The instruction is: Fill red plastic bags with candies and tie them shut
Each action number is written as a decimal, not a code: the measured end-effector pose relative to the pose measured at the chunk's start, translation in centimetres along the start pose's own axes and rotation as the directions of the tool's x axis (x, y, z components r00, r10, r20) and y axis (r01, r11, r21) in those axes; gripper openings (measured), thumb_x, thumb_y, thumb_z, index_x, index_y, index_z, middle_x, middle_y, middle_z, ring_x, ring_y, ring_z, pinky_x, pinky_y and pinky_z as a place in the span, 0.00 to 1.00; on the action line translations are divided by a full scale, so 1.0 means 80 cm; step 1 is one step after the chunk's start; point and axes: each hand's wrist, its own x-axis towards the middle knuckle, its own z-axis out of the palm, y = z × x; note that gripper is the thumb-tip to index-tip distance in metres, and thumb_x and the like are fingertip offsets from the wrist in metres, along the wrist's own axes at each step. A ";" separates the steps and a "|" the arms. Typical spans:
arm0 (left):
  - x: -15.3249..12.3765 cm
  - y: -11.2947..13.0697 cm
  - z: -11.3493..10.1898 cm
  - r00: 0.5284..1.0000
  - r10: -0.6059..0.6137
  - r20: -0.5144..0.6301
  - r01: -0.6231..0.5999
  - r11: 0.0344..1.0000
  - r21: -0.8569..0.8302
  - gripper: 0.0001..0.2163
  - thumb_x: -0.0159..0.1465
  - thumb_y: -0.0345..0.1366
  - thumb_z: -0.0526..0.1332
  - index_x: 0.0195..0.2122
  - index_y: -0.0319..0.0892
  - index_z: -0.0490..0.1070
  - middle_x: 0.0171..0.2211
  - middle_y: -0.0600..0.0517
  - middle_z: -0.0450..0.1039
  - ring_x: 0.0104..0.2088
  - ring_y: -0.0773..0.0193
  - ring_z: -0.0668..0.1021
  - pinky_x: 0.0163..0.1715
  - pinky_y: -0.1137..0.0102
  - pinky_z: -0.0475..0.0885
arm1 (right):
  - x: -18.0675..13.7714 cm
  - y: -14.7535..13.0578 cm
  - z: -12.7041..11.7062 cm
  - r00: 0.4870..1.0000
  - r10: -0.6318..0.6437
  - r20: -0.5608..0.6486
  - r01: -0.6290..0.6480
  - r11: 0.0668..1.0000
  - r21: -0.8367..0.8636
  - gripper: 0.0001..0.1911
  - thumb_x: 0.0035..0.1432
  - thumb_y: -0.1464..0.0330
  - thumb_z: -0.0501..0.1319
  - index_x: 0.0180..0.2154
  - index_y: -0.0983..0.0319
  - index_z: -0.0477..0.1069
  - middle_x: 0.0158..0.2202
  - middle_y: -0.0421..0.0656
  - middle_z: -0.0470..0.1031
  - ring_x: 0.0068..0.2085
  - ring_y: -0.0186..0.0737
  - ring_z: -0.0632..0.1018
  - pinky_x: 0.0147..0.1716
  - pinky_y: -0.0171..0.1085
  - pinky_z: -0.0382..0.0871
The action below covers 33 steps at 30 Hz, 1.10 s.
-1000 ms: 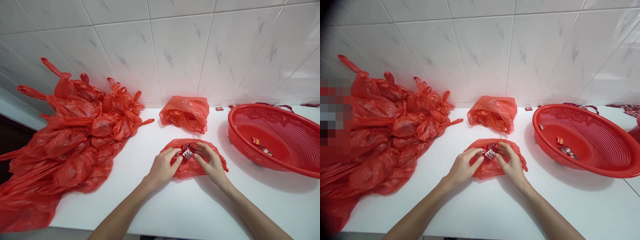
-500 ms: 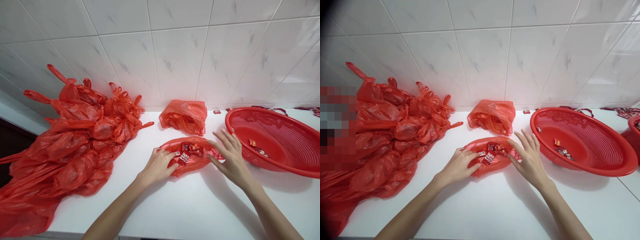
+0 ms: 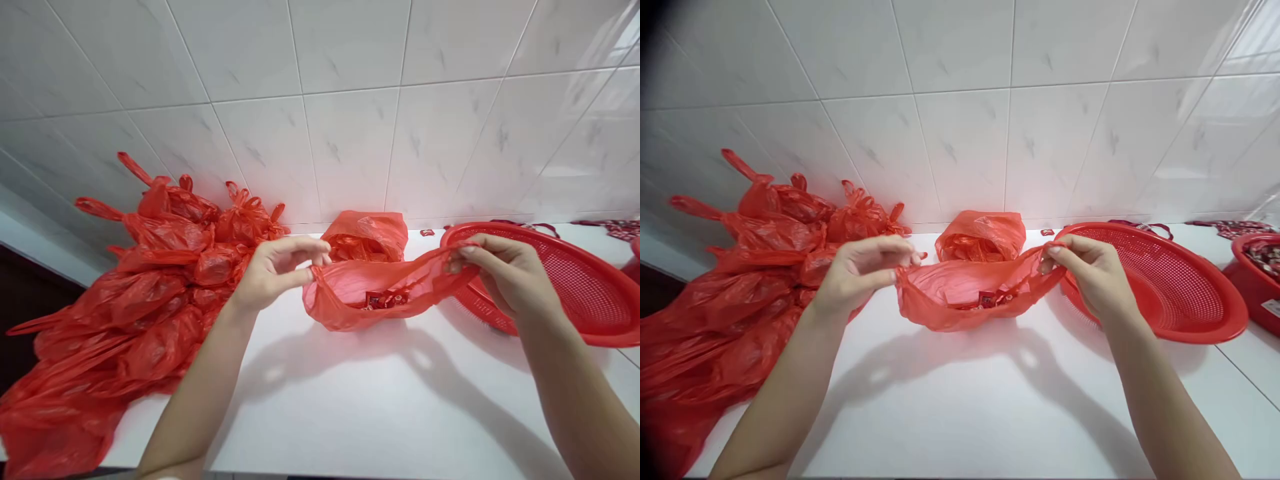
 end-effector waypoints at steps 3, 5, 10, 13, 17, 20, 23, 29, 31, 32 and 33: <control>0.021 0.014 -0.006 0.976 0.176 -0.130 -0.173 0.984 0.035 0.12 0.56 0.24 0.67 0.39 0.44 0.83 0.32 0.50 0.79 0.36 0.62 0.80 0.39 0.65 0.78 | 0.012 -0.018 -0.001 0.998 0.035 0.042 -0.037 0.999 0.032 0.16 0.55 0.57 0.69 0.23 0.61 0.76 0.23 0.41 0.75 0.27 0.36 0.75 0.28 0.34 0.69; 0.032 0.020 -0.004 0.938 0.274 -0.212 -0.256 0.961 0.109 0.12 0.57 0.23 0.66 0.37 0.46 0.83 0.33 0.49 0.78 0.36 0.62 0.79 0.39 0.64 0.78 | 0.017 -0.030 -0.002 0.999 0.024 0.031 -0.028 0.993 0.118 0.16 0.53 0.58 0.72 0.22 0.60 0.76 0.22 0.41 0.75 0.26 0.35 0.75 0.26 0.34 0.69; 0.049 0.027 0.011 0.916 0.291 -0.277 -0.290 0.956 0.046 0.08 0.59 0.26 0.68 0.36 0.45 0.82 0.33 0.51 0.78 0.33 0.64 0.79 0.36 0.67 0.79 | 0.023 -0.051 0.005 1.000 -0.012 -0.008 0.014 0.972 0.234 0.12 0.51 0.60 0.73 0.25 0.60 0.77 0.22 0.39 0.75 0.26 0.35 0.76 0.27 0.33 0.71; 0.052 0.026 0.023 0.967 0.182 -0.181 -0.186 0.983 -0.005 0.04 0.59 0.32 0.70 0.36 0.42 0.82 0.36 0.49 0.80 0.37 0.64 0.81 0.38 0.70 0.79 | 0.023 -0.053 0.016 0.991 0.003 0.134 -0.021 0.991 0.130 0.12 0.53 0.59 0.72 0.28 0.61 0.79 0.24 0.40 0.77 0.28 0.36 0.77 0.30 0.34 0.73; 0.056 0.028 0.044 1.000 -0.008 -0.024 0.004 0.990 -0.142 0.10 0.63 0.38 0.69 0.43 0.40 0.79 0.43 0.46 0.81 0.36 0.64 0.82 0.39 0.69 0.79 | 0.020 -0.063 0.031 0.992 -0.075 0.105 0.062 0.990 0.125 0.12 0.56 0.58 0.71 0.28 0.59 0.79 0.26 0.41 0.77 0.32 0.39 0.78 0.34 0.37 0.75; 0.063 0.027 0.061 0.984 -0.074 0.163 0.104 0.977 -0.185 0.16 0.64 0.38 0.67 0.52 0.41 0.75 0.51 0.44 0.78 0.40 0.61 0.82 0.41 0.67 0.79 | 0.016 -0.074 0.047 0.981 -0.081 0.175 0.063 0.993 0.103 0.12 0.57 0.58 0.70 0.34 0.60 0.80 0.34 0.44 0.81 0.39 0.44 0.81 0.41 0.42 0.77; 0.069 0.021 0.074 0.972 -0.067 0.227 0.114 0.973 -0.198 0.16 0.65 0.38 0.66 0.54 0.42 0.74 0.52 0.44 0.78 0.48 0.57 0.81 0.47 0.65 0.77 | 0.011 -0.078 0.061 0.974 -0.111 0.199 0.084 0.987 0.137 0.12 0.58 0.58 0.69 0.39 0.59 0.81 0.41 0.45 0.83 0.44 0.47 0.82 0.46 0.45 0.77; 0.071 0.017 0.073 0.960 -0.170 0.223 0.221 0.948 -0.230 0.14 0.66 0.41 0.65 0.49 0.40 0.77 0.44 0.45 0.81 0.44 0.58 0.82 0.42 0.67 0.76 | 0.020 -0.040 0.053 0.981 -0.192 -0.021 0.191 0.952 0.237 0.10 0.62 0.58 0.66 0.39 0.57 0.79 0.41 0.44 0.81 0.42 0.44 0.81 0.48 0.45 0.76; 0.069 0.019 0.068 0.964 -0.152 0.218 0.203 0.951 -0.233 0.13 0.66 0.41 0.64 0.47 0.40 0.78 0.42 0.46 0.81 0.45 0.58 0.81 0.42 0.67 0.75 | 0.024 -0.016 0.037 0.980 -0.198 -0.001 0.192 0.950 0.246 0.17 0.63 0.52 0.61 0.41 0.57 0.78 0.43 0.47 0.81 0.45 0.47 0.81 0.48 0.47 0.76; 0.067 0.019 0.066 0.967 -0.141 0.212 0.190 0.954 -0.231 0.12 0.66 0.41 0.64 0.46 0.40 0.79 0.41 0.46 0.82 0.45 0.57 0.81 0.42 0.67 0.75 | 0.025 -0.003 0.028 0.975 -0.216 0.057 0.197 0.953 0.231 0.23 0.64 0.48 0.57 0.46 0.56 0.77 0.46 0.49 0.81 0.47 0.50 0.81 0.48 0.48 0.75; 0.066 0.020 0.064 0.970 -0.134 0.202 0.180 0.957 -0.229 0.12 0.66 0.41 0.64 0.46 0.40 0.79 0.40 0.46 0.82 0.46 0.57 0.81 0.42 0.67 0.75 | 0.024 0.010 0.018 0.962 -0.231 0.144 0.202 0.961 0.191 0.30 0.64 0.43 0.52 0.51 0.56 0.75 0.49 0.52 0.80 0.51 0.52 0.80 0.49 0.49 0.75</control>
